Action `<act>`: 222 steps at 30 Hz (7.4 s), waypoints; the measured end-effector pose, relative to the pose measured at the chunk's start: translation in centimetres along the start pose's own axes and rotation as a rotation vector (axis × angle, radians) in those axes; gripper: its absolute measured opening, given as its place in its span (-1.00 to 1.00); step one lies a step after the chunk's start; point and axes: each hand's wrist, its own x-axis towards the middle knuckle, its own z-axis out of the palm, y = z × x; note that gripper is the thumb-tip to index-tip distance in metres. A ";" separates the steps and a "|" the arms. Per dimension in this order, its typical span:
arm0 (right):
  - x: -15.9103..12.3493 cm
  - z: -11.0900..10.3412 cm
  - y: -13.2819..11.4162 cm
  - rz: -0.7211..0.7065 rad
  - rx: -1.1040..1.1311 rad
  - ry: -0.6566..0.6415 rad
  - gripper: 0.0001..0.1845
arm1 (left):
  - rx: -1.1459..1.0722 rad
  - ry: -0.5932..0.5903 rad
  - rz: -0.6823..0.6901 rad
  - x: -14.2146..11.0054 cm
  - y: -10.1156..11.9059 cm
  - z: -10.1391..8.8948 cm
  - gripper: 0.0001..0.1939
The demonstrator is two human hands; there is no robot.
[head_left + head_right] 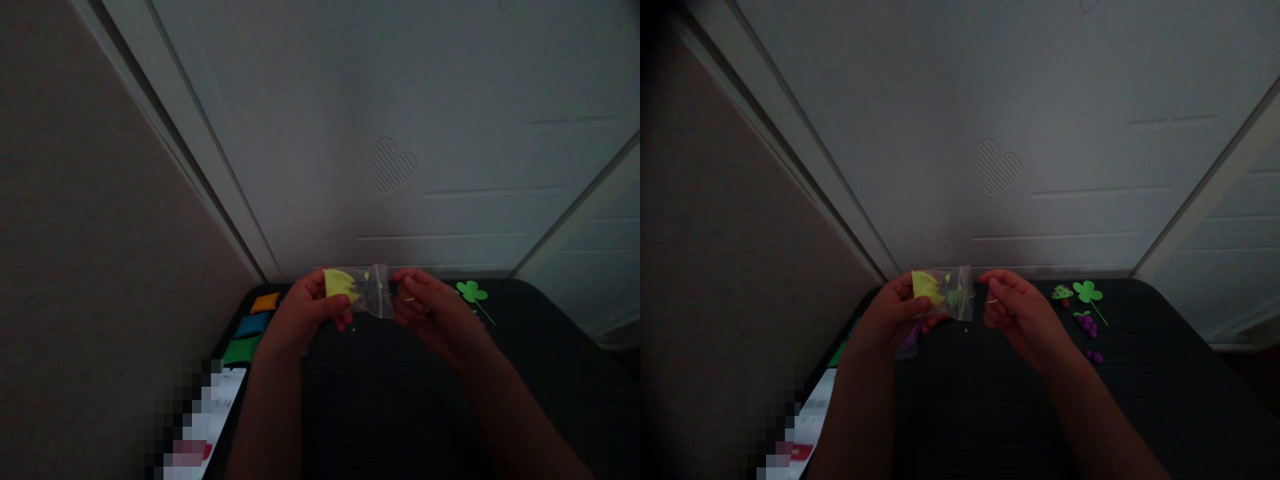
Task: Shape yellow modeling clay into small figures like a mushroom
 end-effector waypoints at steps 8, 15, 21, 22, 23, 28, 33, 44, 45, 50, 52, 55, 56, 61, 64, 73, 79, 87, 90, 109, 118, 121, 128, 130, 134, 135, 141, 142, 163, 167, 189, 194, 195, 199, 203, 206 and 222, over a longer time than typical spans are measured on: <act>-0.4 -0.2 -0.7 -0.015 0.090 -0.014 -0.86 | 0.005 0.031 -0.047 0.0 -0.1 -0.7 -0.65; -0.7 0.0 -1.3 0.027 0.223 -0.027 -0.74 | -0.003 0.018 -0.025 0.1 -0.3 -0.8 -0.68; -0.8 0.2 -1.2 0.026 0.307 0.024 -0.80 | -0.032 0.012 -0.006 0.1 -0.6 -1.1 -0.69; -0.8 0.2 -1.2 0.033 0.336 0.006 -0.83 | -0.033 0.016 -0.009 0.1 -0.6 -1.1 -0.69; -0.8 0.2 -1.2 0.036 0.364 -0.017 -0.87 | -0.034 0.020 -0.011 0.1 -0.7 -1.1 -0.69; -0.5 0.2 -1.0 0.031 0.364 -0.061 -0.50 | -0.029 0.005 -0.001 0.2 -0.5 -0.6 -0.70; -0.1 -0.1 0.0 -0.185 -0.118 0.095 -0.74 | -0.058 -0.049 0.025 0.2 -0.3 0.2 -0.72; -2.1 -0.1 -1.4 -0.382 -0.977 0.115 -0.86 | -0.135 -0.100 0.033 0.3 -0.3 0.5 -0.73; -2.1 0.0 -1.4 -0.379 -0.987 0.127 -0.87 | -0.134 -0.102 0.034 0.3 -0.3 0.5 -0.73; -1.8 -0.1 -1.3 -0.330 -0.959 0.161 -0.87 | -0.134 -0.111 0.049 0.3 -0.4 0.5 -0.74; -1.6 -0.2 -1.3 -0.282 -0.930 0.153 -0.86 | -0.131 -0.104 0.053 0.3 -0.4 0.6 -0.75; -1.4 -0.4 -1.2 -0.192 -0.842 0.130 -0.86 | -0.116 -0.098 0.054 0.3 -0.4 0.7 -0.76; -1.3 -0.5 -1.2 -0.160 -0.784 0.120 -0.86 | -0.112 -0.100 0.051 0.3 -0.3 0.7 -0.77; -0.9 -0.7 -0.7 -0.007 -0.384 0.047 -0.83 | -0.114 -0.123 0.050 0.4 -0.4 0.5 -0.74; -0.5 -0.5 -0.5 0.027 -0.219 0.040 -0.83 | -0.118 -0.133 0.046 0.3 -0.4 0.4 -0.73; -0.1 -0.1 -0.4 0.070 0.005 -0.033 -0.90 | -0.121 -0.108 0.055 0.1 -0.3 0.5 -0.72; -0.2 0.1 -0.6 0.127 0.265 -0.067 -0.94 | -0.114 -0.047 0.063 0.1 -0.2 0.3 -0.70; -0.1 0.2 -0.7 0.063 0.497 0.033 -0.80 | -0.110 -0.032 0.050 0.1 -0.6 -0.1 -0.70; 0.0 0.2 -0.8 0.048 0.505 0.086 -0.71 | -0.106 -0.032 0.045 0.2 -0.6 -0.3 -0.70; -0.3 0.4 -1.2 -0.077 0.201 0.142 -0.81 | -0.090 -0.018 0.023 0.2 -0.6 -0.4 -0.69; -0.5 -0.1 -1.3 -0.102 0.142 0.128 -0.65 | 0.145 0.139 -0.030 0.4 -0.6 -0.7 -0.48; -0.2 -0.1 -1.5 -0.105 0.236 0.155 -0.68 | 0.336 0.190 -0.040 1.3 -1.3 -0.9 -0.29; 0.1 -0.5 -1.3 -0.121 0.208 0.213 -0.77 | 0.651 0.089 -0.053 4.0 -5.7 -1.4 -0.49; 0.1 -0.6 -1.3 -0.114 0.195 0.233 -0.77 | 0.683 0.069 -0.055 4.3 -6.7 -1.5 -0.51; -0.2 -0.6 -1.4 -0.096 0.187 0.191 -0.73 | 0.696 0.020 -0.046 4.3 -7.2 -1.5 -0.50; -0.3 -0.5 -1.5 -0.092 0.191 0.173 -0.73 | 0.690 0.009 -0.043 4.3 -7.1 -1.5 -0.49; -0.6 -0.1 -1.5 -0.150 0.139 0.089 -0.79 | 0.613 -0.017 -0.042 4.3 -6.3 -1.2 -0.49; -0.4 -0.2 -1.5 -0.160 0.122 0.085 -0.83 | 0.592 -0.020 -0.040 4.3 -6.0 -1.1 -0.49; -0.1 -1.0 -1.7 -0.253 0.053 0.219 -0.82 | 0.571 -0.044 -0.018 5.4 -8.0 -1.2 -0.46; 0.2 -0.5 -1.7 -0.277 0.070 0.237 -0.68 | 0.690 -0.024 -0.042 5.8 -9.9 -1.6 -0.47; 0.1 -1.6 -1.0 -0.328 -0.336 0.252 -0.77 | 0.967 0.267 0.012 5.5 -8.9 -0.2 -0.59; -0.8 -0.7 -0.8 -0.315 -0.535 0.169 -0.76 | 0.730 0.246 0.162 2.5 -3.2 2.9 -0.61; -1.0 -0.5 -0.7 -0.336 -0.580 0.160 -0.82 | 0.561 0.232 0.212 1.7 -2.2 3.5 -0.62; -1.6 0.0 -0.3 -0.547 -0.753 0.171 -0.82 | 0.276 0.086 0.275 -1.0 0.1 5.6 -0.71; -1.8 0.1 -0.1 -0.704 -0.924 0.190 -0.83 | 0.025 0.007 0.165 -1.6 0.2 6.7 -0.72; -2.1 0.2 -0.1 -0.762 -1.073 0.135 -0.76 | -0.158 -0.012 0.130 -1.3 -0.3 6.9 -0.72; -2.4 0.8 0.2 -0.848 -1.234 0.029 -0.60 | -0.336 0.081 0.101 -1.5 0.0 7.4 -0.71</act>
